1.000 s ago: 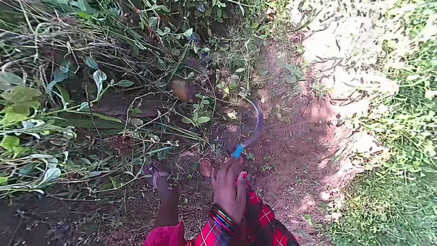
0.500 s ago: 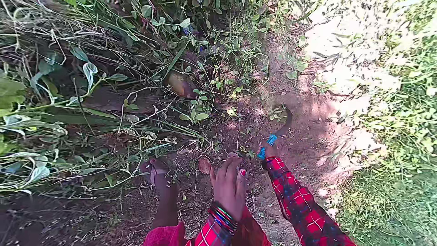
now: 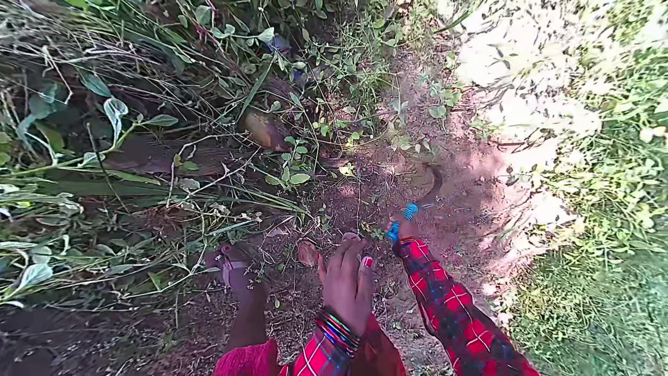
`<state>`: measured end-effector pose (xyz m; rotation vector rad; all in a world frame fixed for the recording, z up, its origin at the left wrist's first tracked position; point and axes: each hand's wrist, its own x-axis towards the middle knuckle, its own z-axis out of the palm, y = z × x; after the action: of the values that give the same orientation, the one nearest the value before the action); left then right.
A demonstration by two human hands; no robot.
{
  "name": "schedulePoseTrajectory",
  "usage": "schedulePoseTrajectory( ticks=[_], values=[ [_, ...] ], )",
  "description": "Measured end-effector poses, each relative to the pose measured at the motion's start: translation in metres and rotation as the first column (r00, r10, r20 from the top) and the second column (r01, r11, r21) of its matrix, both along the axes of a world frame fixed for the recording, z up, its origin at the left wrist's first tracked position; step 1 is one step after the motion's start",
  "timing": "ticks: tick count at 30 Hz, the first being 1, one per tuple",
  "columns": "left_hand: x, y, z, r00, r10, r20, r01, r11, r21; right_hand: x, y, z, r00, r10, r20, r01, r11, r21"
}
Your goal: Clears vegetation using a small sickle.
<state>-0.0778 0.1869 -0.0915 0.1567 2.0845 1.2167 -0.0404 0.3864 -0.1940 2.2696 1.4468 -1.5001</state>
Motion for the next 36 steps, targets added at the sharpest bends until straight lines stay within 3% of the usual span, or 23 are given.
schedulePoseTrajectory(
  ticks=[3,5,8,10,11,13,15,17,19,23,27,29,33,36],
  values=[
    [-0.004,0.005,0.002,1.0,-0.021,0.005,0.021,1.0,0.004,0.041,-0.02,0.03,0.954,0.299,-0.026,-0.3,0.951,-0.074],
    [-0.004,0.006,0.002,1.0,-0.025,0.002,0.025,1.0,0.002,0.054,-0.013,0.04,0.944,0.329,0.013,-0.329,0.94,0.088],
    [0.001,0.004,-0.003,0.999,-0.033,0.002,0.033,0.999,-0.006,0.039,0.022,0.036,0.997,0.039,-0.066,-0.01,0.917,0.4],
    [0.004,0.004,-0.005,1.0,-0.03,0.003,0.03,1.0,-0.005,0.023,0.053,0.022,0.98,-0.161,-0.119,0.2,0.836,0.511],
    [0.005,0.004,-0.004,1.0,-0.03,0.007,0.03,1.0,-0.006,0.021,0.065,0.011,0.973,-0.208,-0.101,0.23,0.818,0.528],
    [0.007,0.006,-0.003,0.999,-0.036,0.016,0.036,0.999,-0.014,0.035,0.074,-0.019,0.984,-0.172,0.05,0.132,0.885,0.447],
    [0.006,0.006,-0.004,0.999,-0.045,0.019,0.046,0.999,-0.023,0.068,0.067,-0.04,0.95,0.075,0.303,-0.147,0.964,0.223],
    [0.007,0.007,-0.004,0.998,-0.045,0.046,0.046,0.999,-0.023,0.102,0.056,-0.031,0.838,0.295,0.458,-0.359,0.932,0.056],
    [0.008,0.008,-0.004,0.998,-0.043,0.05,0.044,0.999,-0.023,0.131,0.046,-0.007,0.758,0.405,0.511,-0.456,0.89,-0.029],
    [0.008,0.008,-0.006,0.999,-0.03,0.044,0.03,0.999,-0.014,0.145,0.047,0.029,0.794,0.384,0.472,-0.458,0.888,0.048],
    [0.013,0.008,-0.009,0.999,-0.035,0.033,0.035,0.999,-0.021,0.08,0.082,0.028,0.942,0.209,0.262,-0.295,0.887,0.354],
    [0.016,0.009,-0.009,0.999,-0.05,0.019,0.05,0.998,-0.025,0.036,0.107,0.014,0.966,0.159,0.206,-0.232,0.887,0.4],
    [0.019,0.014,-0.009,0.996,-0.082,0.042,0.084,0.996,-0.033,0.019,0.109,-0.033,0.902,0.205,0.38,-0.302,0.928,0.218],
    [0.021,0.02,-0.005,0.994,-0.089,0.065,0.091,0.996,-0.025,0.067,0.064,-0.024,0.774,0.405,0.487,-0.472,0.882,0.016]
  ],
)
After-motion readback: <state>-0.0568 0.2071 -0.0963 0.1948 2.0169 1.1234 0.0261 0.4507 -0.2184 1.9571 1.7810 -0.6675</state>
